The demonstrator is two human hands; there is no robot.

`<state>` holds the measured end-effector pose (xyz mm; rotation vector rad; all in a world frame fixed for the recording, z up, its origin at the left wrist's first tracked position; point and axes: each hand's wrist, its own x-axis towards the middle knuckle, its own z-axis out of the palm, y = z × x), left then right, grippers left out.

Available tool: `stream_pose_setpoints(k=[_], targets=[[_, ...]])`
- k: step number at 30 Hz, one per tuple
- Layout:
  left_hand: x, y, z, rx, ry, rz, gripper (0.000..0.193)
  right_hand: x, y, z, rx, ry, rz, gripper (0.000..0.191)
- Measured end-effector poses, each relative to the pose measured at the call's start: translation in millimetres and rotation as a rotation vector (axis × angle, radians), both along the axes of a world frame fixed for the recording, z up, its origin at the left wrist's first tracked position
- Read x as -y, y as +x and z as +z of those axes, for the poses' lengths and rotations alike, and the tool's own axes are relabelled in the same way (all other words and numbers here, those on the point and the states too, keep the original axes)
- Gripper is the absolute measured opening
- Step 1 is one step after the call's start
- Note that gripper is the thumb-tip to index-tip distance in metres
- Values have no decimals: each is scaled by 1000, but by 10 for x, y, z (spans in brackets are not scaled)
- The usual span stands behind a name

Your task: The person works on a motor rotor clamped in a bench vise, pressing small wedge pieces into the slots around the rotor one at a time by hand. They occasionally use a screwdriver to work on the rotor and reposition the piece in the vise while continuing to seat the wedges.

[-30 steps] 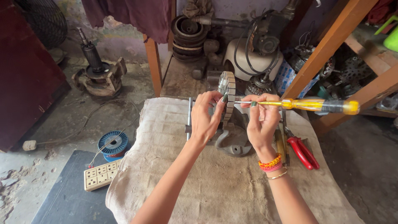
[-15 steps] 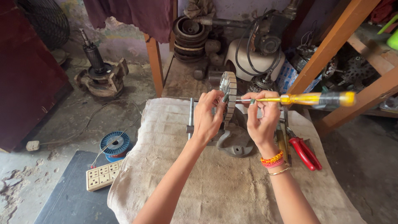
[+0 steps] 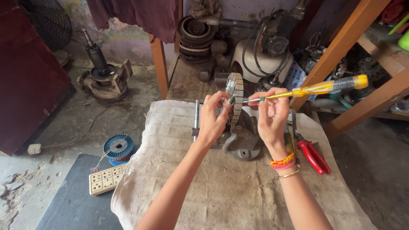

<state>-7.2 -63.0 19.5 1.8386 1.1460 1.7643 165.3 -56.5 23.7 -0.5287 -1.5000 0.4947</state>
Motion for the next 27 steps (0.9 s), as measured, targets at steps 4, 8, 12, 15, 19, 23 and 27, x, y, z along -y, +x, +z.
stream_pose_setpoints(k=[4, 8, 12, 15, 19, 23, 27], targets=[[15, -5, 2, -12, -71, -19, 13, 9, 12, 25, 48, 26, 4, 13], [3, 12, 0, 30, -71, -32, 12, -92, 11, 122, -29, -49, 108, 12], [-7, -24, -40, -9, -56, -28, 14, -77, 107, 190, -16, -97, 120, 6], [-25, -35, -99, -107, 9, 55, 24, -36, 210, 211, -140, -106, 95, 6], [-172, 25, -137, 0, 21, 76, 55, -60, 207, 156, -33, -66, 44, 8], [-412, -4, -122, 81, -113, -219, 87, -136, 104, 61, -86, -56, 114, 13], [-500, -12, -209, 249, -164, -462, 103, -215, 57, 26, -161, -89, 150, 13]])
